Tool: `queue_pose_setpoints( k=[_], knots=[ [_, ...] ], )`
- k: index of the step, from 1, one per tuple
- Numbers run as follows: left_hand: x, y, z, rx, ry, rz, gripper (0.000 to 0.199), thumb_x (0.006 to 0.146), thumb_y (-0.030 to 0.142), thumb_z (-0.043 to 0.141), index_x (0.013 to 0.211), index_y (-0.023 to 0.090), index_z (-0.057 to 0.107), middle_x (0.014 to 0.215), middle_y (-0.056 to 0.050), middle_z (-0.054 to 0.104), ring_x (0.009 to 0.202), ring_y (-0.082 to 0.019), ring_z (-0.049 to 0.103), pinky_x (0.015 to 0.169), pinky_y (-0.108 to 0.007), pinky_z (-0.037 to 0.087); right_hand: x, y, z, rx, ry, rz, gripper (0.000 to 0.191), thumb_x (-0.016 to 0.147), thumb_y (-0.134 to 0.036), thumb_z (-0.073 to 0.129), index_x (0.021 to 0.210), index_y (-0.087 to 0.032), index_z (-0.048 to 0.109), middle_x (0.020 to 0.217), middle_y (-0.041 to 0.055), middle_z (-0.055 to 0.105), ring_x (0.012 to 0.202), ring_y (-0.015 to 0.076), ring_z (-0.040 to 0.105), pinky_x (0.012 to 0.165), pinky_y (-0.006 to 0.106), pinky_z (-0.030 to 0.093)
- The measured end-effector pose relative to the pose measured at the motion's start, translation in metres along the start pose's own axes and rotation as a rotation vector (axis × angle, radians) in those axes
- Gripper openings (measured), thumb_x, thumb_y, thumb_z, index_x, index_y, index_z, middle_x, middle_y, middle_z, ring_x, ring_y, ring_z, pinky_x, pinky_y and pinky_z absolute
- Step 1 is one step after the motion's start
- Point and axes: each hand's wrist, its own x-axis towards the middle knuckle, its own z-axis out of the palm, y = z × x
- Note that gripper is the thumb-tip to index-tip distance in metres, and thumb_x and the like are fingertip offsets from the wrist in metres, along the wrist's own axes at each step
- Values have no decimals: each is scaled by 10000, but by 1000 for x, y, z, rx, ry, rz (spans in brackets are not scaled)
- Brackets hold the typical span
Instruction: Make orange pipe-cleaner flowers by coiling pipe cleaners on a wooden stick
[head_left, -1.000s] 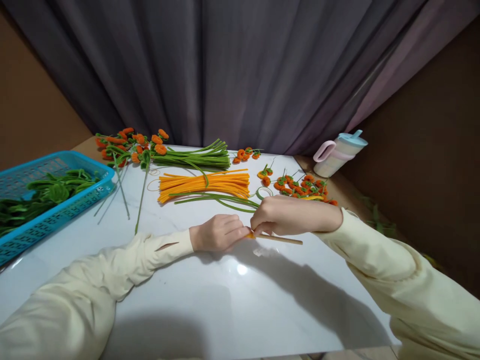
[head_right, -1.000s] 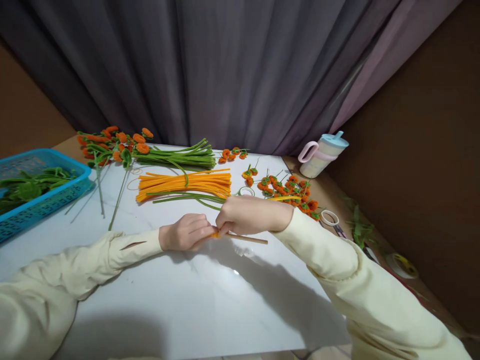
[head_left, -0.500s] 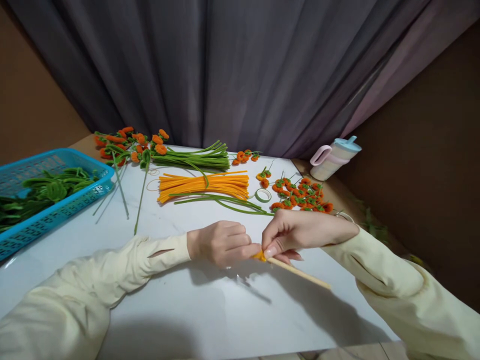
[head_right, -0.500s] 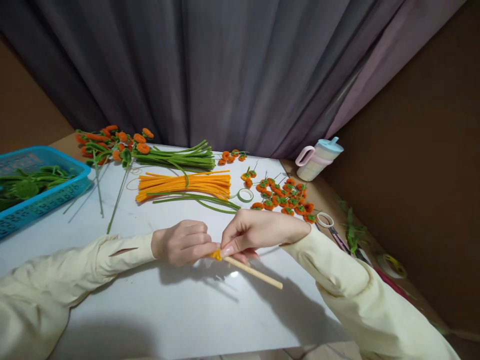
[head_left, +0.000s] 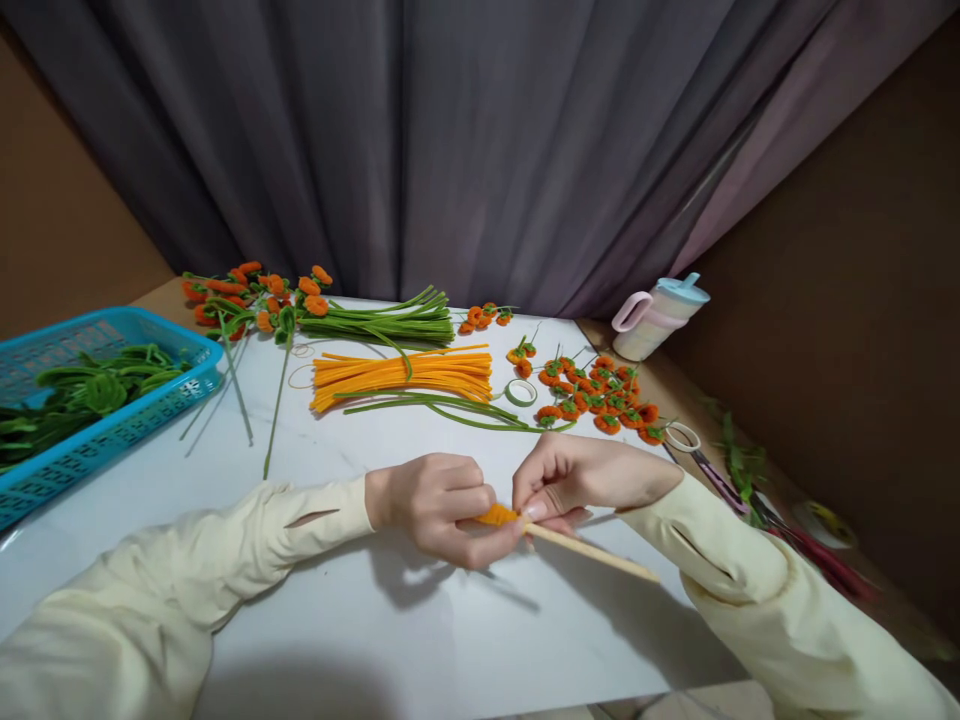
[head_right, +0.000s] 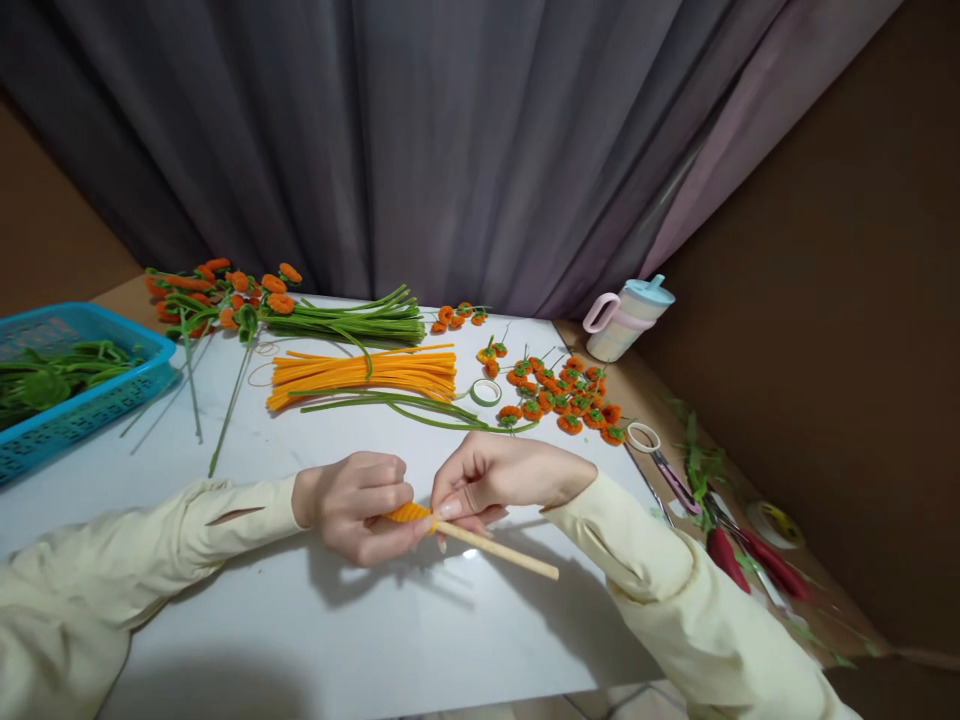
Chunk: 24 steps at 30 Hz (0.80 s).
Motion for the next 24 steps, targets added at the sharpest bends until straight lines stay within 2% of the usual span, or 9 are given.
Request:
queue_pose_setpoints(
  k=[6, 9, 12, 15, 17, 24],
  knots=[
    [-2, 0, 0, 37, -22, -13, 119, 744, 106, 612, 791, 186, 538, 513, 56, 420, 418, -86, 334, 373, -227, 297, 9, 24, -3, 101, 3, -105, 251, 770, -308, 645, 723, -61, 642, 454, -50, 453, 369, 23, 302, 357, 168, 195],
    [-3, -4, -2, 42, -33, -15, 131, 760, 92, 591, 854, 170, 545, 525, 46, 453, 432, -91, 367, 386, -225, 323, 13, 36, -5, 197, 26, -178, 244, 768, -315, 650, 746, -72, 649, 434, -61, 434, 365, 28, 304, 359, 167, 213],
    [-7, -6, -1, 24, -80, -38, 142, 819, 106, 510, 951, 152, 534, 555, 29, 488, 457, -101, 400, 418, -225, 363, 15, 43, -3, 228, 91, -207, 248, 765, -324, 656, 740, -77, 646, 483, -31, 510, 384, 39, 373, 374, 171, 272],
    [-13, -5, 2, -13, -107, -122, 213, 885, 126, 370, 1059, 144, 491, 588, 8, 506, 484, -117, 418, 453, -231, 392, 17, 50, -2, 260, 140, -244, 254, 773, -335, 652, 749, -82, 642, 524, -8, 557, 411, 57, 442, 396, 178, 320],
    [-17, -3, 5, -50, -113, -186, 266, 893, 128, 336, 1133, 139, 452, 614, -5, 514, 511, -126, 430, 476, -235, 406, 21, 57, -2, 312, 125, -282, 269, 793, -344, 632, 755, -78, 641, 496, -16, 539, 392, 55, 430, 403, 182, 326],
    [-23, 1, 11, -157, -116, -331, 307, 878, 106, 413, 1183, 115, 445, 661, -16, 501, 582, -132, 448, 535, -244, 425, 39, 79, -3, 521, 70, -328, 281, 751, -347, 664, 689, -75, 624, 489, 10, 571, 348, 52, 416, 338, 176, 244]
  ],
)
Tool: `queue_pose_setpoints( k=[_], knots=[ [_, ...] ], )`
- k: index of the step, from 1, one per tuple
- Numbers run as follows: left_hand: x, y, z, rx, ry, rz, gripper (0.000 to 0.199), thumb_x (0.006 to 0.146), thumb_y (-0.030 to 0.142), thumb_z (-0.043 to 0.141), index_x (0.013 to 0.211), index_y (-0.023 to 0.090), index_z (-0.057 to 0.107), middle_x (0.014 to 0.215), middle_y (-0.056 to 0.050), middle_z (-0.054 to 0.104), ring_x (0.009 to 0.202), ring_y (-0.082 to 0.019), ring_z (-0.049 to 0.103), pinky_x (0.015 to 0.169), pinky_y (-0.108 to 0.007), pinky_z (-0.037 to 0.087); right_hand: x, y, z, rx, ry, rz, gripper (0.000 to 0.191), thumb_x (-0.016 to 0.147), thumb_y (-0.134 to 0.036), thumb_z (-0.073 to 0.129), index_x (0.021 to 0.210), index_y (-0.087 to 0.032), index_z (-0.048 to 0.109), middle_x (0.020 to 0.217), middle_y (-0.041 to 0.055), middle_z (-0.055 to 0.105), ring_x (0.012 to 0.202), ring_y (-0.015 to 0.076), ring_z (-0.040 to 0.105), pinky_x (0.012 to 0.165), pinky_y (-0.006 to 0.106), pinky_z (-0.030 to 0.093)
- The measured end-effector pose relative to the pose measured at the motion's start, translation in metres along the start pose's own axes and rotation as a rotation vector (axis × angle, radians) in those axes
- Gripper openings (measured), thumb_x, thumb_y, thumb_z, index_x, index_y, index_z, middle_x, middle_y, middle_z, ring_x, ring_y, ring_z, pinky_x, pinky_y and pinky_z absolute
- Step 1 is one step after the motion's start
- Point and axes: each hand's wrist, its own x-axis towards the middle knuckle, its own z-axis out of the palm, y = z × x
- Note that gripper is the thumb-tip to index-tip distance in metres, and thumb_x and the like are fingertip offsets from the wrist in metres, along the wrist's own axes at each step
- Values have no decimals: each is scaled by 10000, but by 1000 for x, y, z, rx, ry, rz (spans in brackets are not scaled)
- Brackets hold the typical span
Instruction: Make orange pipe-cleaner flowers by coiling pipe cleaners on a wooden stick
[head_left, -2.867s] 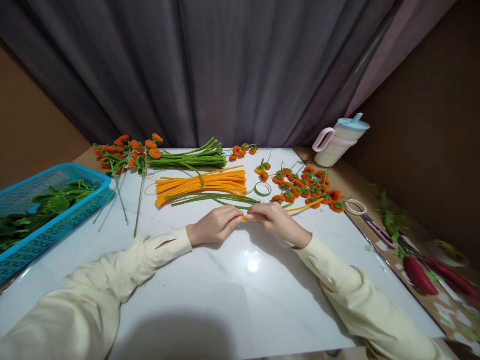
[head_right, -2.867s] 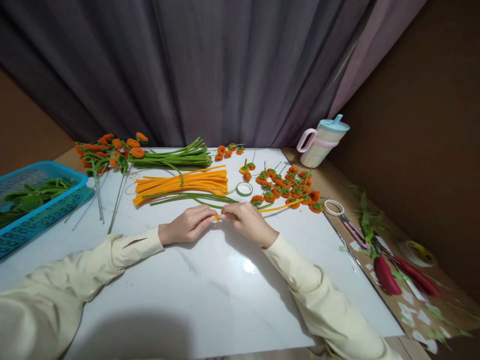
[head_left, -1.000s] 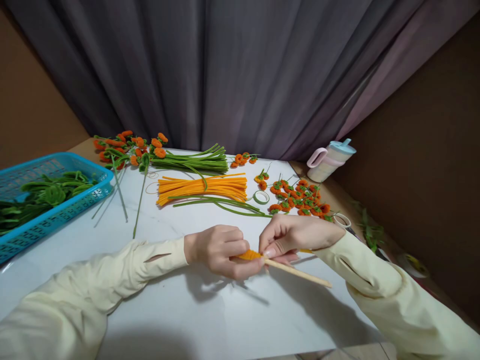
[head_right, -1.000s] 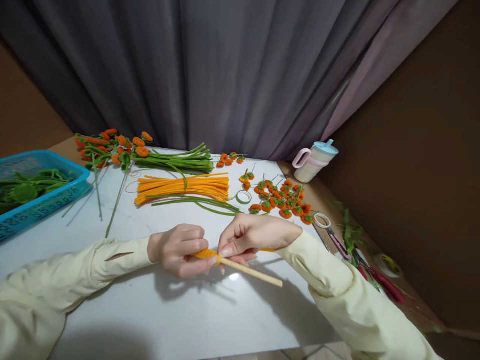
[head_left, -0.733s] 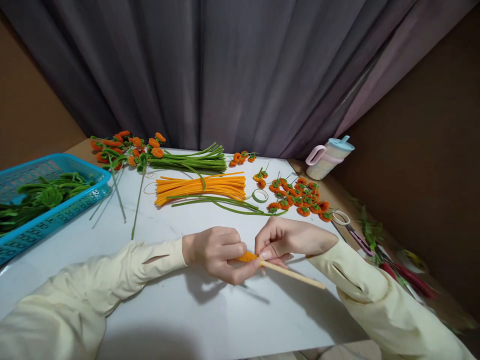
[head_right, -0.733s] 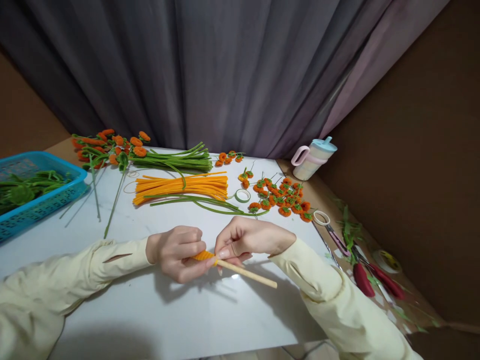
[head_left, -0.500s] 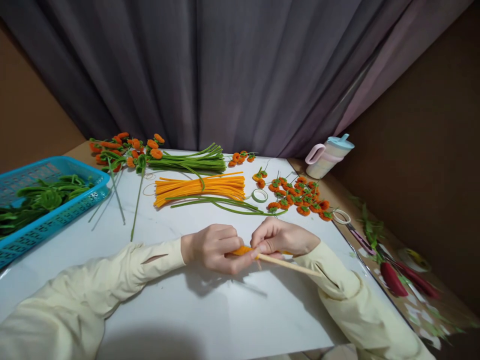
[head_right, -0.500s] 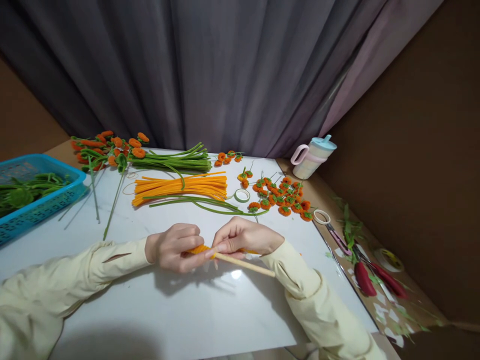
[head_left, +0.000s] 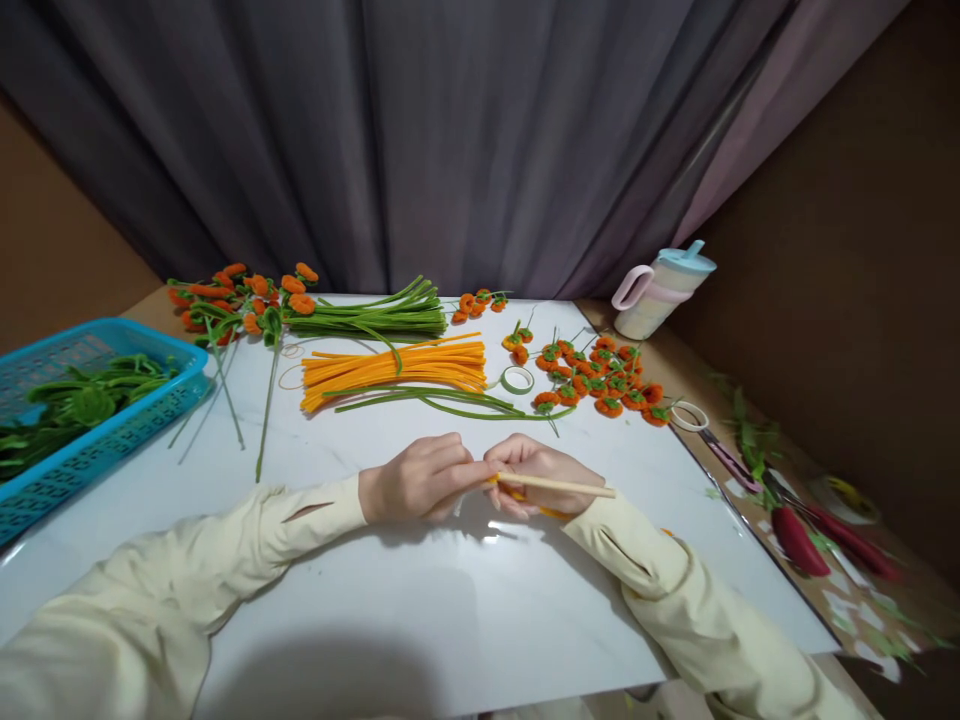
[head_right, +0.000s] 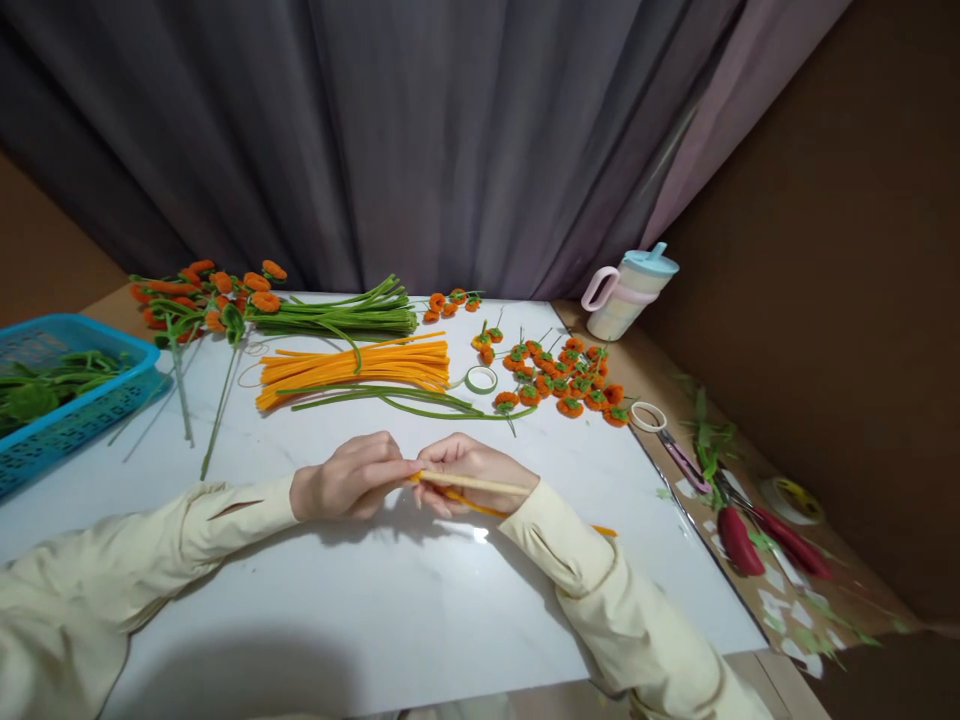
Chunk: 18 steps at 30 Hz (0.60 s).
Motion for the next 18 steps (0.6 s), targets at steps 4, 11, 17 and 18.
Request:
queue_pose_setpoints(
  k=[4, 11, 17, 18],
  knots=[
    [3, 1, 1, -66, 44, -97, 271, 854, 76, 478, 1122, 116, 488, 636, 2, 488, 567, -115, 436, 513, -223, 407, 3, 4, 0, 66, -12, -42, 267, 767, -336, 643, 705, -78, 623, 482, 9, 575, 315, 46, 393, 336, 179, 267],
    [8, 4, 1, -65, 94, -215, 197, 863, 92, 480, 1046, 137, 536, 689, -24, 577, 569, -106, 461, 514, -217, 426, 9, 14, 0, 52, -37, -139, 285, 788, -363, 591, 771, -80, 620, 517, 9, 573, 345, 67, 417, 371, 206, 306],
    [10, 3, -1, -36, 107, -245, 186, 853, 75, 475, 1018, 126, 545, 783, -64, 644, 625, -112, 526, 573, -225, 472, 12, 19, 3, 63, -43, -30, 184, 793, -244, 522, 803, -77, 598, 517, -1, 553, 319, 47, 343, 355, 199, 253],
    [10, 1, -2, -23, 115, -269, 180, 850, 76, 483, 1010, 127, 549, 783, -62, 646, 631, -112, 535, 588, -227, 478, 12, 17, 4, 63, -2, -38, 184, 809, -246, 499, 825, -85, 589, 514, -5, 551, 311, 46, 329, 347, 195, 235]
  ],
)
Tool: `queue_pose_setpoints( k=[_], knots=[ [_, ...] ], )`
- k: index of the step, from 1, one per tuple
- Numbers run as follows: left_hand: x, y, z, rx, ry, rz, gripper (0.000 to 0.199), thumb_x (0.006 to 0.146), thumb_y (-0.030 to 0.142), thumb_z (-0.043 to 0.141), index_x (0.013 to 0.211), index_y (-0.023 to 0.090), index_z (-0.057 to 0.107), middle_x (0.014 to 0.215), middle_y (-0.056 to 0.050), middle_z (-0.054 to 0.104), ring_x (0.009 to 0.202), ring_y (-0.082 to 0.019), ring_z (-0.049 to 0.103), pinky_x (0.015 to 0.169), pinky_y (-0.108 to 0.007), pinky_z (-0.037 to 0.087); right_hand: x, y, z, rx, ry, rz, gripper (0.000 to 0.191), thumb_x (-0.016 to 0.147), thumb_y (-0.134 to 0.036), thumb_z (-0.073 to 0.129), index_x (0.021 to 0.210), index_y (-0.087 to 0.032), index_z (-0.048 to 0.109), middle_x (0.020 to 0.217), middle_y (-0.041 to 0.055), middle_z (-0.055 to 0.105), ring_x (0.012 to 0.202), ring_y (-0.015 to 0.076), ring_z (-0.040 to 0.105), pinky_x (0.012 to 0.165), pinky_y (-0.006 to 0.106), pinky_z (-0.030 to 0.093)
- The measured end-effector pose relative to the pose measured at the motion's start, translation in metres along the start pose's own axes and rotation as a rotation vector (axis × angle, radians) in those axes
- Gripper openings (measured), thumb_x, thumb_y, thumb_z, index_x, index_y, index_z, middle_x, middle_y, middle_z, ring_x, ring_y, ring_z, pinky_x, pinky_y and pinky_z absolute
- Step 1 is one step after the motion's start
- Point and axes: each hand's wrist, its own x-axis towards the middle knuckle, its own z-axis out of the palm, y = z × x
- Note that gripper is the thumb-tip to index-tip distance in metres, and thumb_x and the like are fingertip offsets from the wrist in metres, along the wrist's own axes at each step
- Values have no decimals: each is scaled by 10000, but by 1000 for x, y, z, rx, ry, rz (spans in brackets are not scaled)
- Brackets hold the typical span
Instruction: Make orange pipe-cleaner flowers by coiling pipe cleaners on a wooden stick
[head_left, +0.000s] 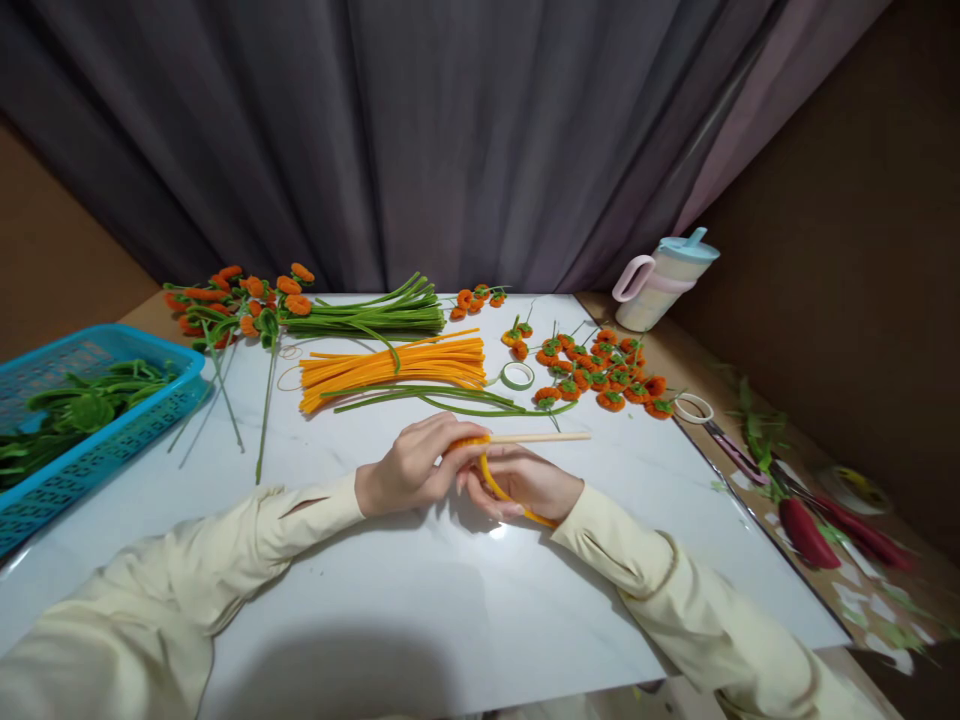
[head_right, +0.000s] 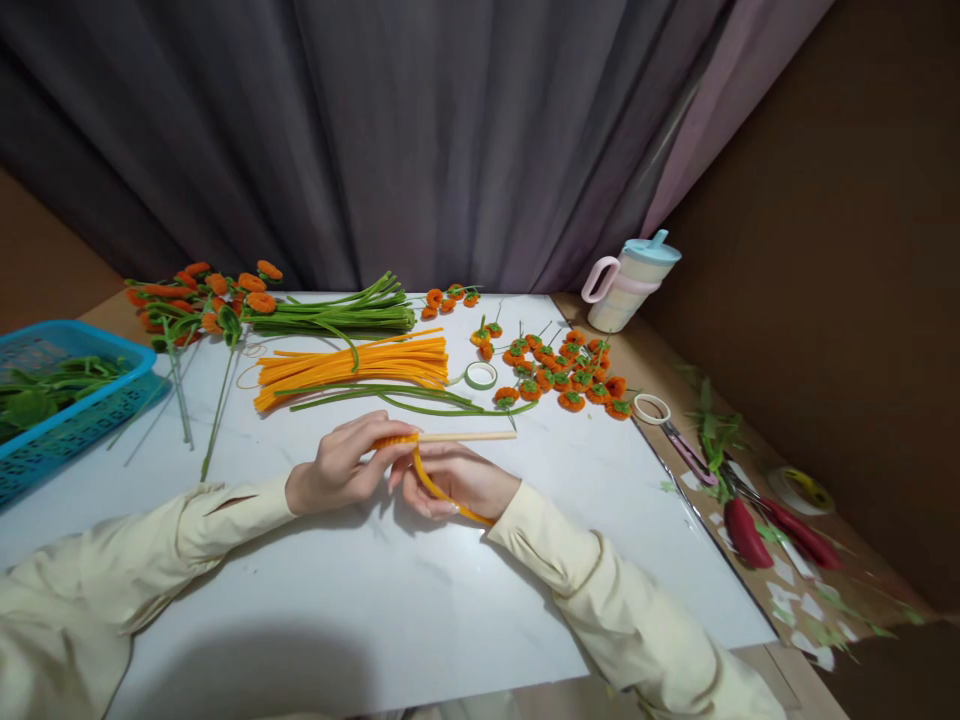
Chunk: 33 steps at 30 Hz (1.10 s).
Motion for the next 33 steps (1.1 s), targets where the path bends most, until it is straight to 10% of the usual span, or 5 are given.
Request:
queue_pose_setpoints(
  k=[5, 15, 33],
  knots=[
    [0, -13, -2, 70, 10, -176, 113, 871, 140, 495, 949, 137, 577, 812, -59, 665, 701, -115, 605, 636, -211, 492, 1, -6, 5, -15, 227, -70, 254, 899, -348, 413, 934, -133, 544, 522, -27, 547, 293, 42, 263, 315, 177, 157],
    [-2, -36, -2, 101, -263, -469, 172, 897, 204, 445, 1048, 143, 500, 810, -28, 654, 643, -125, 605, 599, -218, 441, 6, 1, -1, -29, 293, -9, 242, 878, -362, 485, 827, -131, 532, 489, -33, 523, 310, 24, 181, 310, 150, 139],
    [41, -25, -51, 121, -674, -254, 166, 886, 237, 447, 775, 147, 531, 606, 19, 543, 498, -80, 464, 503, -189, 304, -4, -13, -2, -111, 11, -55, 293, 922, -308, 426, 848, -86, 603, 462, -7, 556, 304, 31, 225, 316, 174, 119]
  ],
)
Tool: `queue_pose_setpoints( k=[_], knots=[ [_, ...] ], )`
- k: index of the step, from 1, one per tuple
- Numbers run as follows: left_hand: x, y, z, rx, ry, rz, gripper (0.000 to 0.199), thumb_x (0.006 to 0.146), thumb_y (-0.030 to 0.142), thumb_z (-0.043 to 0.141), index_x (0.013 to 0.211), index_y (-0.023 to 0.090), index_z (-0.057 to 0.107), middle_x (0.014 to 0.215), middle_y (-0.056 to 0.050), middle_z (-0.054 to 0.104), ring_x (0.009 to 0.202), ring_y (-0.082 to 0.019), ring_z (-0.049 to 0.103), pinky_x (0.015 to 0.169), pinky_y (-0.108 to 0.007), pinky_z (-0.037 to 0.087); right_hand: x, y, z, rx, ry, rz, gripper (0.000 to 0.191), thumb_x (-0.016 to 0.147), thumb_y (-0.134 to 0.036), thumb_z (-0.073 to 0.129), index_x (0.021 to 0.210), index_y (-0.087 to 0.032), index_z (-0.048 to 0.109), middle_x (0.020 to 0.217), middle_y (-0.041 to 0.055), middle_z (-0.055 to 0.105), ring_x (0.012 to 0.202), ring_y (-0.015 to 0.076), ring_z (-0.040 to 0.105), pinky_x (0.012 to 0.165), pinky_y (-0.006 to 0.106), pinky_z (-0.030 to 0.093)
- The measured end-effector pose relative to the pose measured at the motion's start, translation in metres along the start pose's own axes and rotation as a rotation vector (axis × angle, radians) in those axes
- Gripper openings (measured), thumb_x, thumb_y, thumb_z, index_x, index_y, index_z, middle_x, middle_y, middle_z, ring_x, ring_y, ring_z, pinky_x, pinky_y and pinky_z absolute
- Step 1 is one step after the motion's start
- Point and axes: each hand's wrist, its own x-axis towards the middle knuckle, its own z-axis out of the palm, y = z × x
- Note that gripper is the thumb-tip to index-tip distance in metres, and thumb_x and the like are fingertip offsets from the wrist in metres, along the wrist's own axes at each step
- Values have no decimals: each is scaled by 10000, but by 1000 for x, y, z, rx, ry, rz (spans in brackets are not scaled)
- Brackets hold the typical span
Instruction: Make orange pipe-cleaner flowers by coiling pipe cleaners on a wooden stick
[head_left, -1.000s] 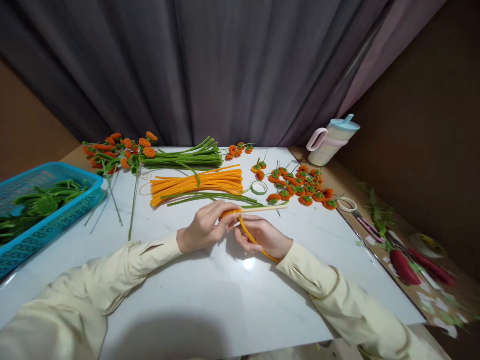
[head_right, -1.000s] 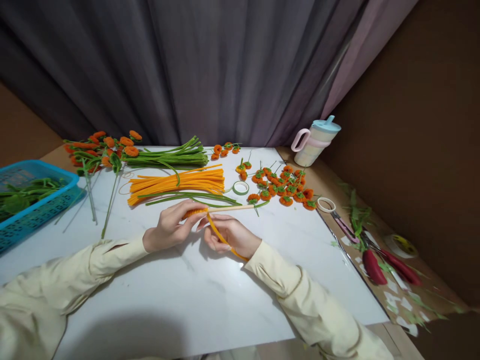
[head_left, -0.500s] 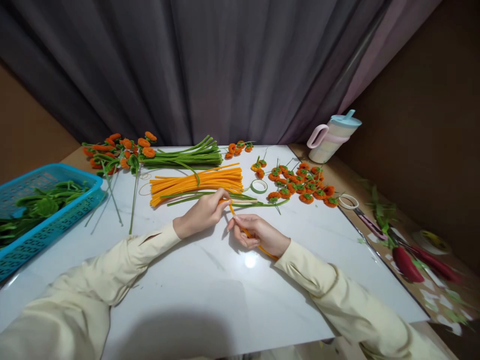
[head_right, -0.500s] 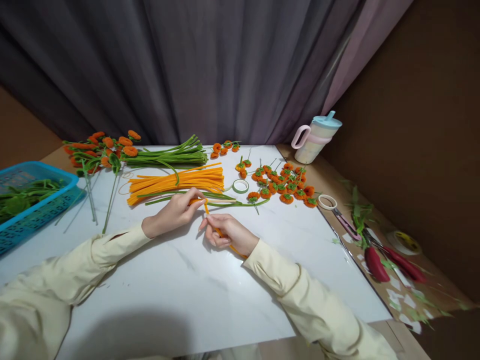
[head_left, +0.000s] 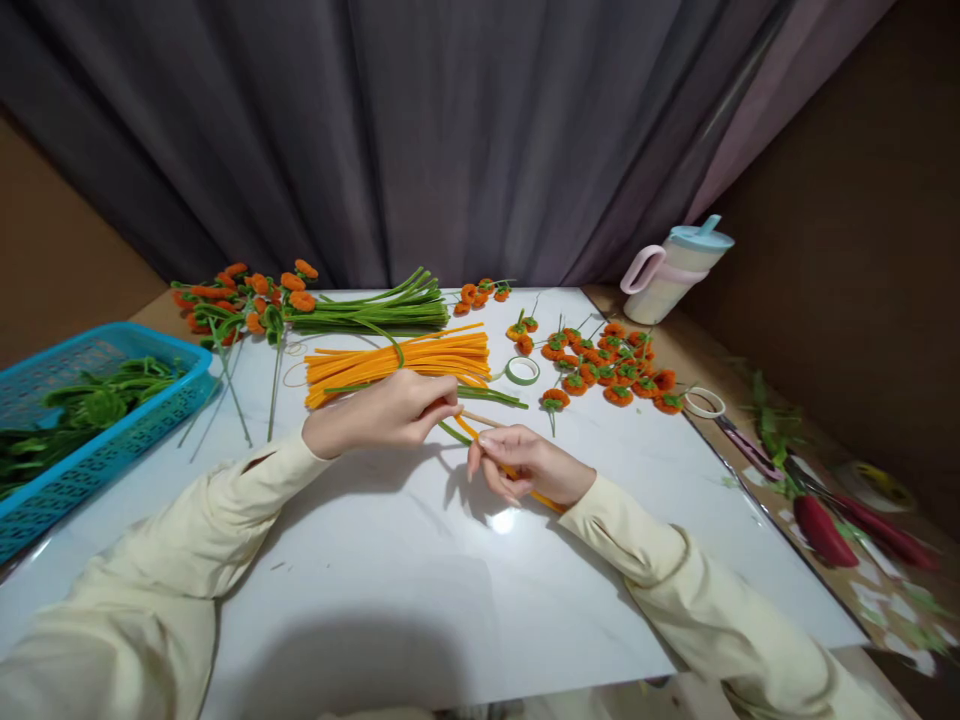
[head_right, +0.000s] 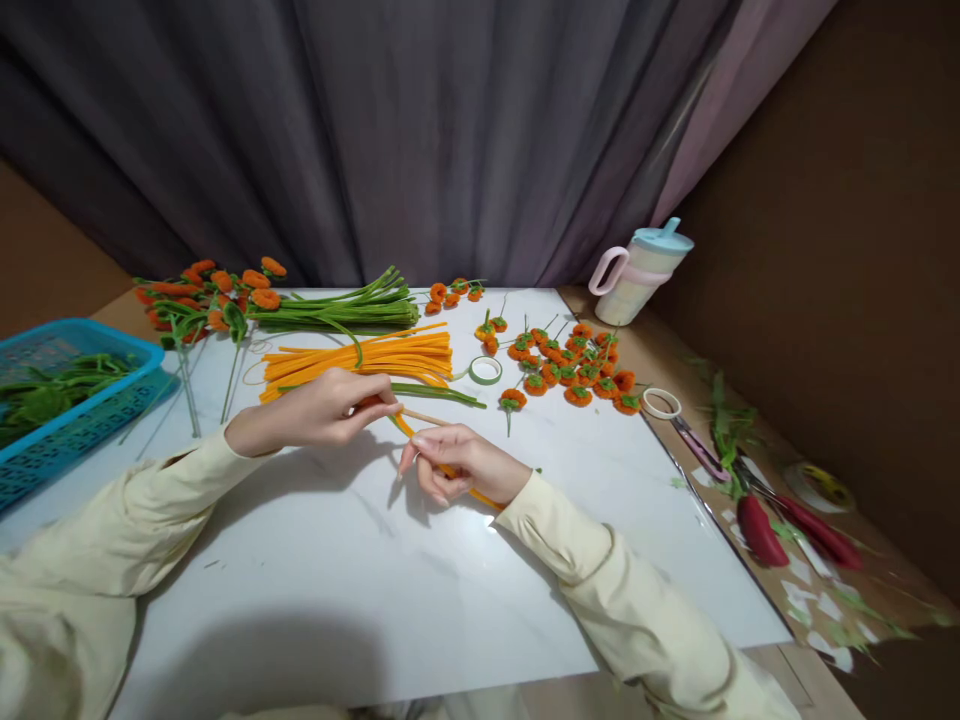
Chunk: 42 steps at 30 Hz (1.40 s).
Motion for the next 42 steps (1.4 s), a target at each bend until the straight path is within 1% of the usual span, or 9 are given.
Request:
queue_pose_setpoints(
  k=[4, 7, 10, 18, 24, 30, 34, 37, 42],
  knots=[
    [-1, 5, -7, -68, -73, -14, 176, 889, 248, 443, 776, 147, 532, 596, 26, 530, 489, -71, 446, 501, -183, 297, -2, -2, 2, -21, -60, -25, 304, 917, -321, 452, 816, -78, 605, 485, 13, 582, 340, 45, 324, 377, 182, 239],
    [0, 5, -8, -115, -176, -41, 170, 883, 246, 445, 768, 151, 527, 599, 27, 529, 500, -73, 454, 499, -179, 298, -1, 1, 3, -38, -126, -23, 317, 920, -331, 452, 796, -80, 601, 501, 26, 599, 447, 94, 497, 620, 258, 420],
    [2, 2, -7, -147, -265, -85, 160, 866, 221, 452, 732, 155, 508, 579, 28, 534, 496, -79, 454, 493, -183, 290, 0, 2, 3, -69, -135, -13, 317, 928, -332, 438, 802, -90, 597, 496, 14, 597, 481, 108, 530, 788, 319, 403],
    [7, -31, 15, -525, -163, -277, 214, 852, 347, 501, 774, 149, 519, 714, -9, 599, 635, -112, 531, 570, -192, 364, 4, -2, -11, -275, 157, -75, 325, 916, -355, 451, 753, -108, 585, 589, 72, 660, 463, 99, 482, 509, 237, 356],
    [8, -48, 39, -699, -29, -483, 256, 810, 393, 536, 744, 153, 475, 583, 57, 421, 491, -70, 347, 474, -195, 258, 17, -1, -30, -498, 256, -72, 387, 877, -470, 477, 731, -123, 564, 586, 67, 647, 495, 112, 516, 513, 239, 383],
    [9, -62, 54, -601, 157, -448, 255, 776, 388, 545, 708, 146, 505, 633, 35, 473, 595, -94, 414, 578, -211, 325, 30, -3, -48, -654, 304, -80, 441, 856, -542, 454, 725, -131, 546, 561, 58, 632, 480, 111, 495, 514, 240, 403],
    [10, -60, 51, -493, 157, -448, 232, 782, 368, 521, 726, 143, 531, 675, 18, 523, 634, -112, 454, 608, -221, 346, 27, -8, -34, -808, 320, -58, 442, 890, -527, 393, 724, -143, 535, 560, 39, 621, 436, 99, 475, 476, 227, 393],
    [10, -44, 39, -381, 114, -416, 208, 802, 330, 500, 722, 143, 546, 670, 10, 546, 632, -119, 473, 609, -223, 345, 21, -14, -11, -942, 299, -36, 409, 919, -473, 370, 723, -150, 526, 580, 24, 621, 405, 82, 462, 485, 221, 404],
    [8, -10, 22, -267, -18, -329, 164, 817, 268, 500, 727, 147, 564, 625, 24, 551, 568, -103, 464, 552, -214, 304, 10, -27, 19, -857, 178, 2, 388, 931, -443, 366, 734, -146, 518, 593, 25, 630, 364, 64, 437, 433, 199, 386]
  ],
)
